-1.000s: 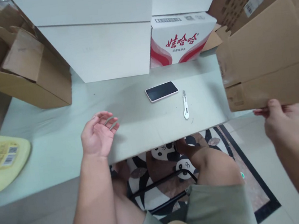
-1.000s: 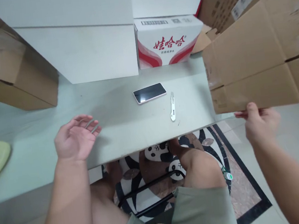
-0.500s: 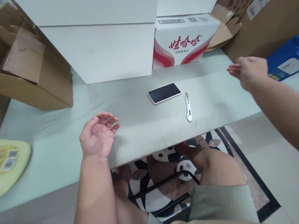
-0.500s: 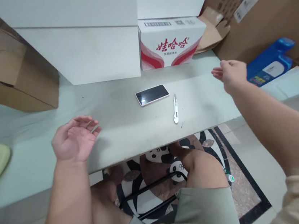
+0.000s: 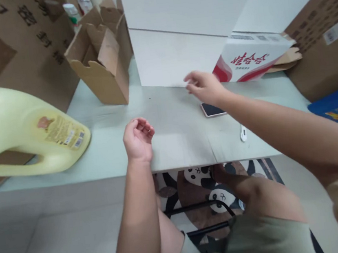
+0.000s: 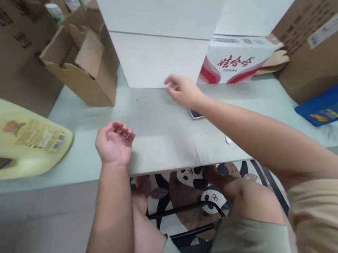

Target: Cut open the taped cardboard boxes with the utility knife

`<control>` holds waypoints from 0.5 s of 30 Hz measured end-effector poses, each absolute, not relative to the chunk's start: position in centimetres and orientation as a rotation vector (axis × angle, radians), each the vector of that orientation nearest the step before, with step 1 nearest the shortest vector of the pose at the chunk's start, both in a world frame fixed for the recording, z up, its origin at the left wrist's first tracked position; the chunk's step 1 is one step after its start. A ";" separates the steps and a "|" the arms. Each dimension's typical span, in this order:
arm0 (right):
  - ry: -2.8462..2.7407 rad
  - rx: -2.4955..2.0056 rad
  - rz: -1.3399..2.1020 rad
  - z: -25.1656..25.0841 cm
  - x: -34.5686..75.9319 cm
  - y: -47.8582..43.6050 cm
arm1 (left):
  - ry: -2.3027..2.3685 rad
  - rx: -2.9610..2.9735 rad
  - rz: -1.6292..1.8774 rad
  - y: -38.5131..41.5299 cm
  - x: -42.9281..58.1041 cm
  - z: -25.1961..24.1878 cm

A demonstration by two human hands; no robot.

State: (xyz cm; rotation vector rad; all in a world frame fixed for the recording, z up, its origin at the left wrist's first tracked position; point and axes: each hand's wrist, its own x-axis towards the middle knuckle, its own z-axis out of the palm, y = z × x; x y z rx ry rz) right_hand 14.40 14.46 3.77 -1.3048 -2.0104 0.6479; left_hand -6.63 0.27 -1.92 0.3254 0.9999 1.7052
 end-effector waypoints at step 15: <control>-2.726 -0.916 0.354 5.8 -5.7 14.0 | 1.298 0.512 1.819 0.4 -7.8 -1.4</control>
